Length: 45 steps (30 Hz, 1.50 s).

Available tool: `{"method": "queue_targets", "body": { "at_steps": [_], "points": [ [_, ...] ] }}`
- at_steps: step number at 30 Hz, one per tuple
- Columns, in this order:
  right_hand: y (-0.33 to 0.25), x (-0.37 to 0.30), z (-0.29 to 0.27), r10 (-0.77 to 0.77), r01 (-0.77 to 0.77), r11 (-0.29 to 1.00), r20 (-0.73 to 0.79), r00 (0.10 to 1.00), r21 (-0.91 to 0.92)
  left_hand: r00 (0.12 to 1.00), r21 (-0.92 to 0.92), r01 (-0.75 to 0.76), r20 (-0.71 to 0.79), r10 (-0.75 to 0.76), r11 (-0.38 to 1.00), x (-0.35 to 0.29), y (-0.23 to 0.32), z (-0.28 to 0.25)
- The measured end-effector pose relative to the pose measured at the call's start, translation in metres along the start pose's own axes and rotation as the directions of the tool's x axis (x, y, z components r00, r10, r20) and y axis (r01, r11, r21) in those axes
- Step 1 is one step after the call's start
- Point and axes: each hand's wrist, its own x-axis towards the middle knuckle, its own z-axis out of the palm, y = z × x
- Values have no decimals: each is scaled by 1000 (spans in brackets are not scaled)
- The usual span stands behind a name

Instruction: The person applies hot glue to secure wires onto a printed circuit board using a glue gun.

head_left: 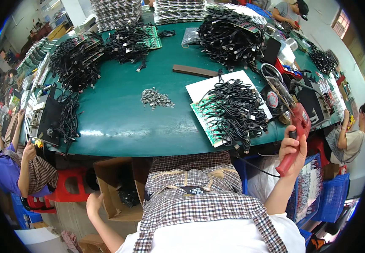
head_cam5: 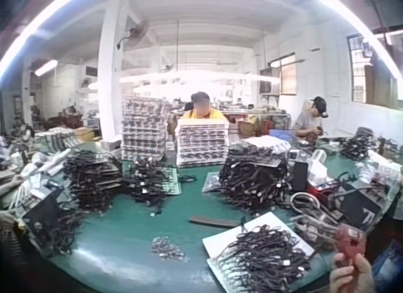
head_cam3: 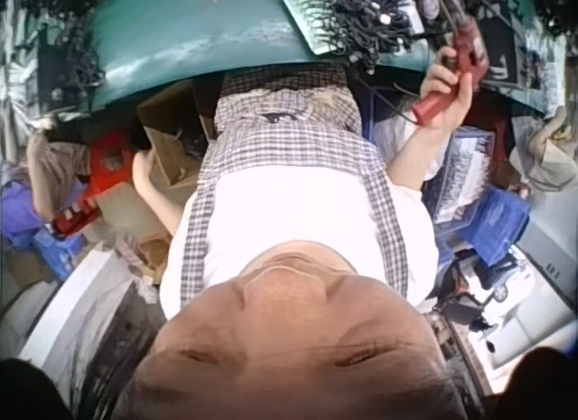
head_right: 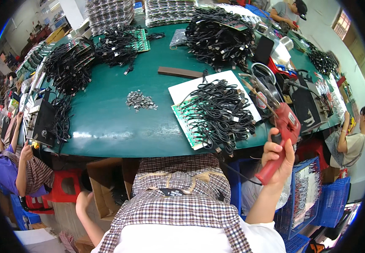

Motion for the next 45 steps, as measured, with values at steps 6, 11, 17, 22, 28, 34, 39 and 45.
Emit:
{"method": "queue_targets", "body": {
  "at_steps": [6,11,17,22,28,34,39,45],
  "points": [
    [-18,-43,14,-71,57,986,-87,994,-155,803,-730,-469,-118,584,498,-16,225,-118],
    [-25,-90,6,-79,54,992,-234,969,-113,756,-370,-640,-462,465,673,44,339,-103],
    [-39,-142,27,-386,285,910,-364,847,-301,795,-395,-577,-475,378,715,57,373,-98],
    [-47,-123,21,-471,350,852,-278,837,-389,787,-406,-587,-487,378,700,54,370,-95],
    [31,-73,-34,-321,205,917,-325,890,-343,777,-501,-612,-525,348,612,51,362,-88],
    [63,-33,-47,-157,-13,876,-311,937,-483,773,-641,-632,-560,299,435,63,368,-83],
    [45,9,-41,-251,59,806,-250,935,-589,768,-599,-633,-569,295,490,68,370,-90],
    [16,80,-33,-120,58,821,-71,990,-568,713,-479,-666,-633,301,572,72,367,-79]
  ]
}}
